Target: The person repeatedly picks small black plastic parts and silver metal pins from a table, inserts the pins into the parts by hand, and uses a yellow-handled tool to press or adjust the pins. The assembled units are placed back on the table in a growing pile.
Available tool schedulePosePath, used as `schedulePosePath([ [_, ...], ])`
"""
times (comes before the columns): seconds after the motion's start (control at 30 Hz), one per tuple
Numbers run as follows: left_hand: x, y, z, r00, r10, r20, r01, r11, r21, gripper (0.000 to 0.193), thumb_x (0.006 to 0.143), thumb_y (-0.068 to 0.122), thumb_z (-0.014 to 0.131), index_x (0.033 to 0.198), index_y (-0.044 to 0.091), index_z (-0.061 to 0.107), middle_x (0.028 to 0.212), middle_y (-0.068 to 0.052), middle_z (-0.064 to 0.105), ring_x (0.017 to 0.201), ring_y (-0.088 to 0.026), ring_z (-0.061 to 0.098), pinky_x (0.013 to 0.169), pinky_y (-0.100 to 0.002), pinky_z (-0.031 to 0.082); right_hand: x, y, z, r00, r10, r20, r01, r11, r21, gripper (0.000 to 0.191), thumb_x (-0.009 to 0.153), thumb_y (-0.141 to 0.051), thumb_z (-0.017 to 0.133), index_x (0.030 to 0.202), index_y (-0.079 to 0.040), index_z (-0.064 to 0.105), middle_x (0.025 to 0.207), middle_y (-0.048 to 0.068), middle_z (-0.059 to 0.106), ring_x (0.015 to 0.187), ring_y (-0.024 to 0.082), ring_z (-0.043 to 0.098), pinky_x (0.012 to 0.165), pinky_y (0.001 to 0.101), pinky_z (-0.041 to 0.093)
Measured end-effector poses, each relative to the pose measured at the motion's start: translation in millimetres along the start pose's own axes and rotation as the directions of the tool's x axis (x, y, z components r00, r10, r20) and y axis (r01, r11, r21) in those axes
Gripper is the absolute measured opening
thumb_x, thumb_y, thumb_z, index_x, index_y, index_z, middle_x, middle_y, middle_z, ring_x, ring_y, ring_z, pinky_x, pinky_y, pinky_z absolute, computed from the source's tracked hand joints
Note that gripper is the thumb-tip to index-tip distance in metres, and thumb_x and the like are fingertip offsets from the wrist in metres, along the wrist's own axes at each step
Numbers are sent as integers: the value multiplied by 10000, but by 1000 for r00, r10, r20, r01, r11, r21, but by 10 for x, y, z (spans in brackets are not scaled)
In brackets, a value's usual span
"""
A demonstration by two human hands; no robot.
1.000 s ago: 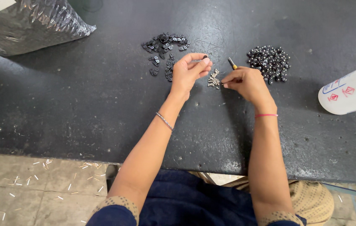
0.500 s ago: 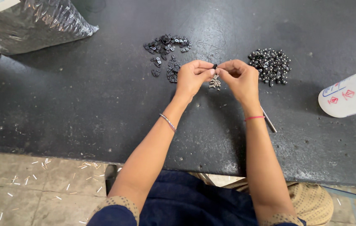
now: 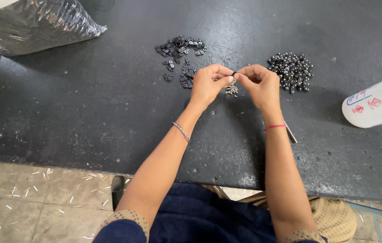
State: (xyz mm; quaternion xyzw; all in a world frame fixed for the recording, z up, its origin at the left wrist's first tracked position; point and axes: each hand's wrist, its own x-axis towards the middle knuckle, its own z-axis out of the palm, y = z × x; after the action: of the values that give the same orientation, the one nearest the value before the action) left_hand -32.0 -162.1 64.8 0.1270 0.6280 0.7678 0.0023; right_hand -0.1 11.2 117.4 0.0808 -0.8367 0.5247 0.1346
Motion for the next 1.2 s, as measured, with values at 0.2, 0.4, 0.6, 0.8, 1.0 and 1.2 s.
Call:
schedulePosePath([
  [0.2, -19, 49, -30, 999, -13, 46, 17, 997, -69, 144, 886, 37, 769, 1012, -20, 732, 894, -80, 770, 780, -96, 694, 713, -242, 572, 43, 45, -25, 991, 57, 119, -88, 957, 278, 193, 908, -50, 761, 1097, -15, 743, 976, 23, 771, 886, 65, 713, 811, 225, 573],
  [0.4, -41, 72, -18, 996, -6, 87, 14, 996, -88, 160, 891, 51, 774, 1021, -33, 736, 896, -83, 766, 795, -103, 699, 717, -246, 576, 21, 82, -36, 991, 56, 122, -90, 949, 302, 116, 939, -28, 748, 1049, 5, 751, 945, 51, 767, 863, 87, 715, 803, 243, 581],
  [0.6, 8, 165, -105, 1000, -14, 13, 13, 999, 52, 222, 881, 89, 775, 1086, 15, 732, 907, -59, 777, 780, -95, 720, 699, -242, 590, 88, 212, -90, 998, 35, -49, -25, 981, 192, 116, 928, -23, 766, 1042, -6, 762, 916, 29, 751, 823, 73, 680, 766, 232, 550],
  [0.8, 60, 339, -513, 904, 275, -327, -85, 866, 493, 128, 909, 91, 730, 1032, 80, 761, 890, -52, 799, 747, -124, 766, 693, -268, 588, 67, 495, -576, 896, -86, -436, 8, 984, -176, 103, 940, -21, 766, 1042, -12, 777, 906, 33, 775, 793, 72, 696, 754, 251, 565],
  [1.0, 19, 438, -743, 832, 355, -426, -24, 791, 612, 110, 865, 96, 765, 972, 75, 765, 859, -72, 781, 754, -195, 765, 696, -324, 571, 69, 515, -686, 855, -185, -485, 54, 961, -272, 97, 976, -9, 742, 1066, -12, 776, 940, 62, 773, 812, 77, 697, 757, 248, 560],
  [1.2, -25, 408, -585, 892, 375, -254, -26, 603, 797, 102, 791, 149, 832, 880, 112, 797, 901, -60, 726, 885, -286, 655, 781, -404, 532, 62, 275, -369, 929, -223, -295, 147, 955, -259, 82, 989, 4, 735, 1066, -1, 763, 941, 64, 757, 815, 100, 692, 758, 247, 551],
])
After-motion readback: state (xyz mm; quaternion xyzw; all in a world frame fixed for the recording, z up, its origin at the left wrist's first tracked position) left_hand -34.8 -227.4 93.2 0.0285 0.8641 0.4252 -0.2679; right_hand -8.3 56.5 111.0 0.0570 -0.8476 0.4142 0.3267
